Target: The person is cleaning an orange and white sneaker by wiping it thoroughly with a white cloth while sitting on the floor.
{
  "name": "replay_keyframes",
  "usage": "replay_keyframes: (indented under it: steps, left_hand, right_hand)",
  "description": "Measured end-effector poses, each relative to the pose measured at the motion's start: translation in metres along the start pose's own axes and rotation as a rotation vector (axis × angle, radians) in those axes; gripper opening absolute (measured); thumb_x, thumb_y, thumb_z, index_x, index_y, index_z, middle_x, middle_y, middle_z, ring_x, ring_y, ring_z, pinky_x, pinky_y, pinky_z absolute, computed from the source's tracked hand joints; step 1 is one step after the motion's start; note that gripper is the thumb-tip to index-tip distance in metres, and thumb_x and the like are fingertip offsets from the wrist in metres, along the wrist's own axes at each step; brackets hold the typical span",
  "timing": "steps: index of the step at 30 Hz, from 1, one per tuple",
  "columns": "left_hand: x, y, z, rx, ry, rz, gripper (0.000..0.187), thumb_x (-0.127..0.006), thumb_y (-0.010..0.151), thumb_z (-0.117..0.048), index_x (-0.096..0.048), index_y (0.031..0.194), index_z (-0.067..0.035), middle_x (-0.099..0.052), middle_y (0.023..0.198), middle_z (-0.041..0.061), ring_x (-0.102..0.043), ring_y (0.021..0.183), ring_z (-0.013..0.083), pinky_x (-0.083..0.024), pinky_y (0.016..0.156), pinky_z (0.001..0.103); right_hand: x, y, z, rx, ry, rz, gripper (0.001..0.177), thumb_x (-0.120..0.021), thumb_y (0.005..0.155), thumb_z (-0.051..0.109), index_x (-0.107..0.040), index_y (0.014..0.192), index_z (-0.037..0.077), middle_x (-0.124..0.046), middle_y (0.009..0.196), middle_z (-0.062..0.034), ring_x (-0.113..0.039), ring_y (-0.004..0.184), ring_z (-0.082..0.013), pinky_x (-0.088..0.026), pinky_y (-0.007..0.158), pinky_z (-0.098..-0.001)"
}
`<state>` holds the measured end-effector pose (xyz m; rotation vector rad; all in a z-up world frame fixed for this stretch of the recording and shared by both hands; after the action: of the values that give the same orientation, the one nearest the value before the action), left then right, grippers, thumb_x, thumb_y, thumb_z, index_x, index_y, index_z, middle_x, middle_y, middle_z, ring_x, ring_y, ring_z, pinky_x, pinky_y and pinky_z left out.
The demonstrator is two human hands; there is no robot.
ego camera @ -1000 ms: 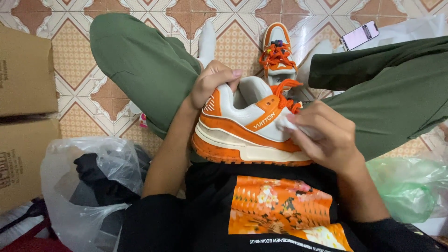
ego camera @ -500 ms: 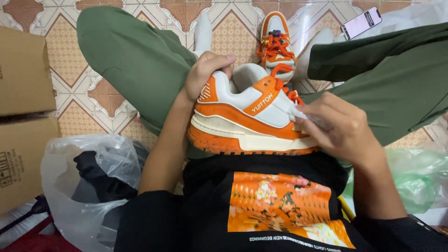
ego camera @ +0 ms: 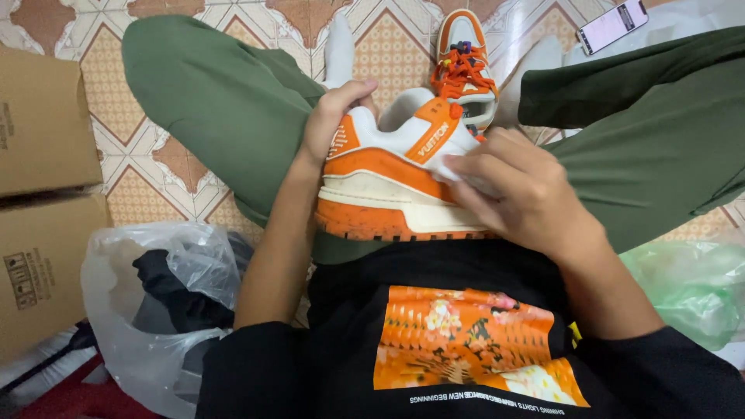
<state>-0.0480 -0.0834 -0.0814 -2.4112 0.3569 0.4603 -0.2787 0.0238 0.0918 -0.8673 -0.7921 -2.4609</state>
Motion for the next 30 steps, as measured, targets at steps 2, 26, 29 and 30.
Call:
replay_keyframes:
  steps: [2,26,29,30]
  left_hand:
    - [-0.002,-0.002,-0.005,0.007,-0.011,-0.041,0.058,-0.074,0.117,-0.032,-0.065,0.061,-0.017,-0.059,0.058,-0.001,-0.055,0.054,0.0138,-0.044,0.062,0.034]
    - [-0.018,-0.012,-0.016,0.014,0.023,-0.102,0.053,-0.078,0.112,-0.036,-0.054,0.067,-0.023,-0.054,0.064,-0.006,-0.052,0.059,0.0119,-0.042,0.066,0.035]
    - [0.008,0.021,0.009,0.004,0.109,-0.144,0.045,-0.083,0.106,-0.043,-0.07,0.075,-0.014,-0.065,0.072,0.003,-0.065,0.072,0.0185,-0.051,0.079,0.036]
    - [0.024,0.037,0.021,0.027,0.117,-0.193,0.049,-0.088,0.1,-0.049,-0.083,0.079,-0.005,-0.073,0.076,0.013,-0.075,0.08,0.025,-0.058,0.088,0.037]
  right_hand:
    - [0.008,-0.016,-0.004,-0.036,-0.028,-0.013,0.014,-0.087,0.121,0.0,-0.082,0.131,-0.009,-0.074,0.105,-0.0198,-0.066,0.09,-0.0372,-0.054,0.085,-0.0493]
    - [0.016,-0.056,-0.052,-0.307,-0.043,-0.023,0.012,-0.088,0.122,0.008,-0.085,0.119,-0.002,-0.081,0.103,-0.0164,-0.074,0.086,-0.0276,-0.055,0.081,-0.0418]
    - [0.016,-0.061,-0.063,-0.389,-0.011,-0.108,0.009,-0.093,0.116,0.007,-0.089,0.116,-0.001,-0.081,0.096,-0.0183,-0.077,0.082,-0.0336,-0.057,0.076,-0.0431]
    - [0.017,-0.058,-0.065,-0.373,0.003,-0.16,0.011,-0.098,0.11,0.006,-0.092,0.117,-0.001,-0.081,0.09,-0.0237,-0.08,0.078,-0.0446,-0.06,0.073,-0.0475]
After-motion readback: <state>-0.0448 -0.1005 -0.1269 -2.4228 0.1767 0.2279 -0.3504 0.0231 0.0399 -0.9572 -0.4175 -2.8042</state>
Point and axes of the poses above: each hand's wrist, its own y-axis towards the middle knuckle, its own x-axis out of the back of the hand, z = x × y, the point moved 9 cm from there along y, towards the middle knuckle
